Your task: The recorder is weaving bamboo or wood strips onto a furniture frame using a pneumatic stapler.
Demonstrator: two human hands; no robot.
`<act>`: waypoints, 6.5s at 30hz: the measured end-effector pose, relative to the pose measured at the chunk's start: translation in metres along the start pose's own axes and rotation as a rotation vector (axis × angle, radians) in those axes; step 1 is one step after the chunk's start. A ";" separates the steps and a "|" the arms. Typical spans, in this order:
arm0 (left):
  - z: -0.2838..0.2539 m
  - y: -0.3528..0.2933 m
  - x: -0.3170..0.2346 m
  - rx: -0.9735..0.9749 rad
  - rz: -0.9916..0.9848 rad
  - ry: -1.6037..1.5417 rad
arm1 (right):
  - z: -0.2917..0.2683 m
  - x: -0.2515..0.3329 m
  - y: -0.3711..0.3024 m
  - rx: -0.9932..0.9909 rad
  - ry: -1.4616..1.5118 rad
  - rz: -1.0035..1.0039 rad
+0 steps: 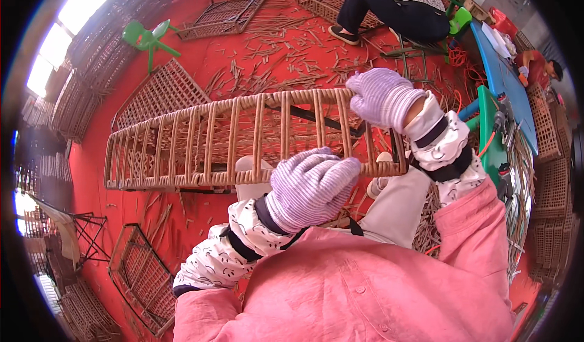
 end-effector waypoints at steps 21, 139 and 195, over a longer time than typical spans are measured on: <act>-0.004 -0.014 -0.015 -0.021 0.010 0.020 | 0.013 -0.017 0.008 0.220 0.672 -0.219; -0.147 -0.094 0.253 -0.374 -0.760 -0.195 | -0.042 -0.166 -0.032 -1.210 0.904 -0.062; -0.070 0.042 0.045 -0.071 -0.038 -0.107 | 0.101 -0.286 -0.121 -0.645 0.713 0.377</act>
Point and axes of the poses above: each hand's wrist, its own y-axis towards the middle knuckle, its own z-axis out of the palm, x = y × z, the point moved 8 cm from there along y, towards the middle knuckle, and after that the axes turned 13 degrees about x, right-handed, at the moved point
